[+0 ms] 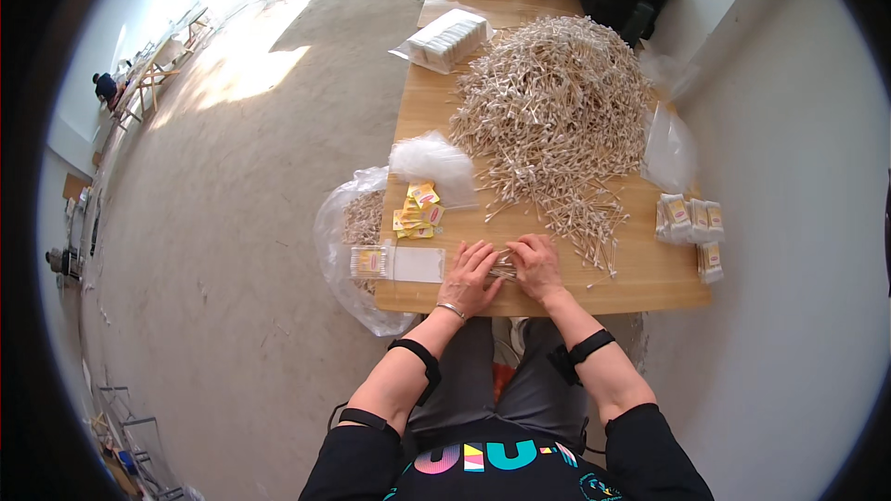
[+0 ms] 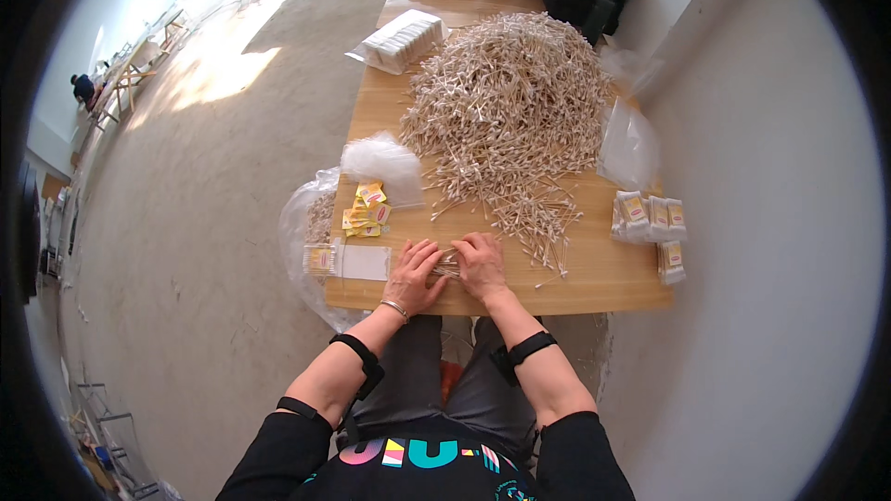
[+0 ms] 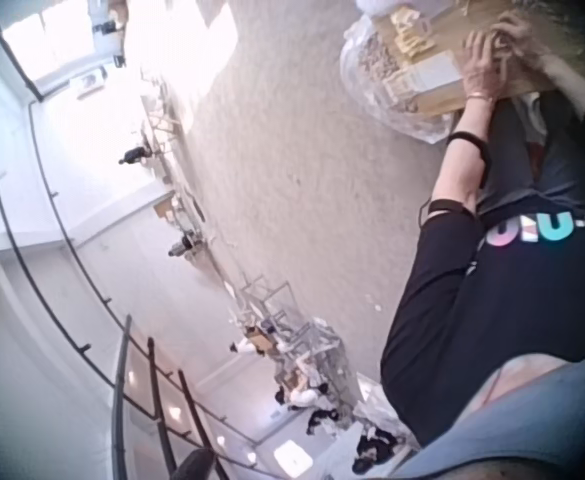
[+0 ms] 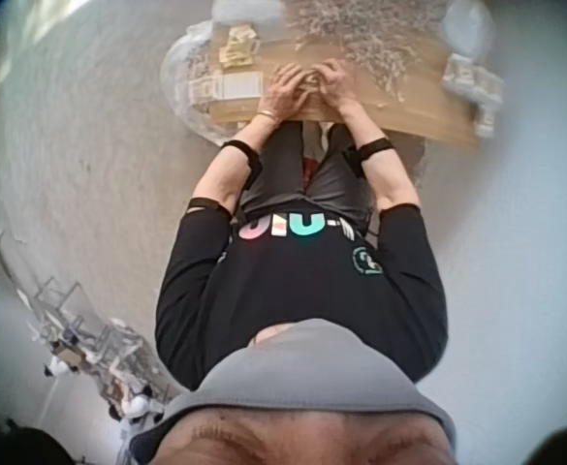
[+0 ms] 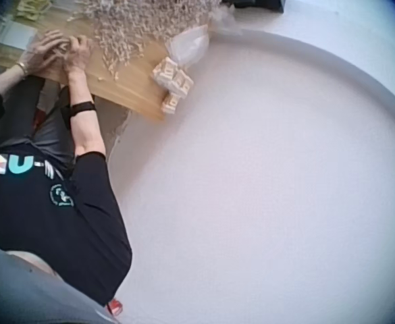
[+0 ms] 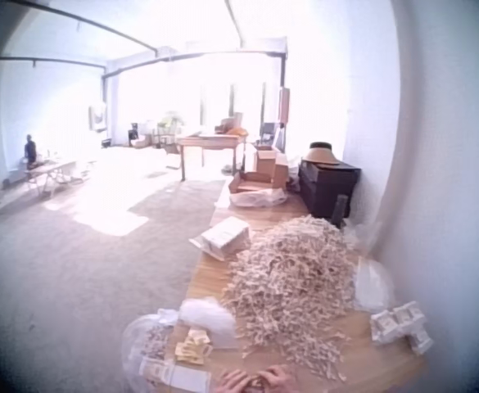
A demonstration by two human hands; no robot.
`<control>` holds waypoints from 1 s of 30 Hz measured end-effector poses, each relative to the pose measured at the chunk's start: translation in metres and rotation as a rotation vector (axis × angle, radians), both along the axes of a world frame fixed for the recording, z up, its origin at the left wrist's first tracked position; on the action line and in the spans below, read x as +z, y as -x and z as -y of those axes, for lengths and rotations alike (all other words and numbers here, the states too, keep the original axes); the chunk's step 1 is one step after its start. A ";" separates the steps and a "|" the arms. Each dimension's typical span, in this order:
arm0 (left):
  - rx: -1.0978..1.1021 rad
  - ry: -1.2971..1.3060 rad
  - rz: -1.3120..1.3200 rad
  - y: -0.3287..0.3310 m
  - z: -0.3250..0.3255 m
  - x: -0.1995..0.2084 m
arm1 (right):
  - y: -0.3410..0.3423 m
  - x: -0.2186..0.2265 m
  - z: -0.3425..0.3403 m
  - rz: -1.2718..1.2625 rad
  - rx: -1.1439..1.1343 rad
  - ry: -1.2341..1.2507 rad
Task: Sorting and arranging cotton swabs on a table and packaging them into small paper packets.
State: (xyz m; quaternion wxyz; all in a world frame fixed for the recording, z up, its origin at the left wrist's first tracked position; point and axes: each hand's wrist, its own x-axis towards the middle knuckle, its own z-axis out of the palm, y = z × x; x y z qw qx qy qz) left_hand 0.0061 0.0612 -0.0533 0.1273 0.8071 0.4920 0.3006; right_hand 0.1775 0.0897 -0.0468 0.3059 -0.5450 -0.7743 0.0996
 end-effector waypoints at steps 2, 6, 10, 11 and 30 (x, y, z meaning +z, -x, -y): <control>0.011 -0.033 0.036 -0.001 0.000 -0.004 | -0.012 -0.005 0.001 -0.050 -0.026 -0.044; 0.009 -0.047 0.072 -0.002 0.000 -0.007 | -0.046 -0.006 0.001 0.002 -0.121 -0.060; 0.008 -0.058 0.105 0.001 0.000 -0.009 | -0.043 0.004 0.004 0.042 -0.169 -0.084; -0.007 -0.067 0.099 0.001 0.000 -0.010 | -0.042 0.005 0.005 0.058 -0.147 -0.089; -0.064 -0.019 0.188 0.003 -0.002 -0.008 | 0.057 -0.013 0.026 -0.699 -0.113 0.149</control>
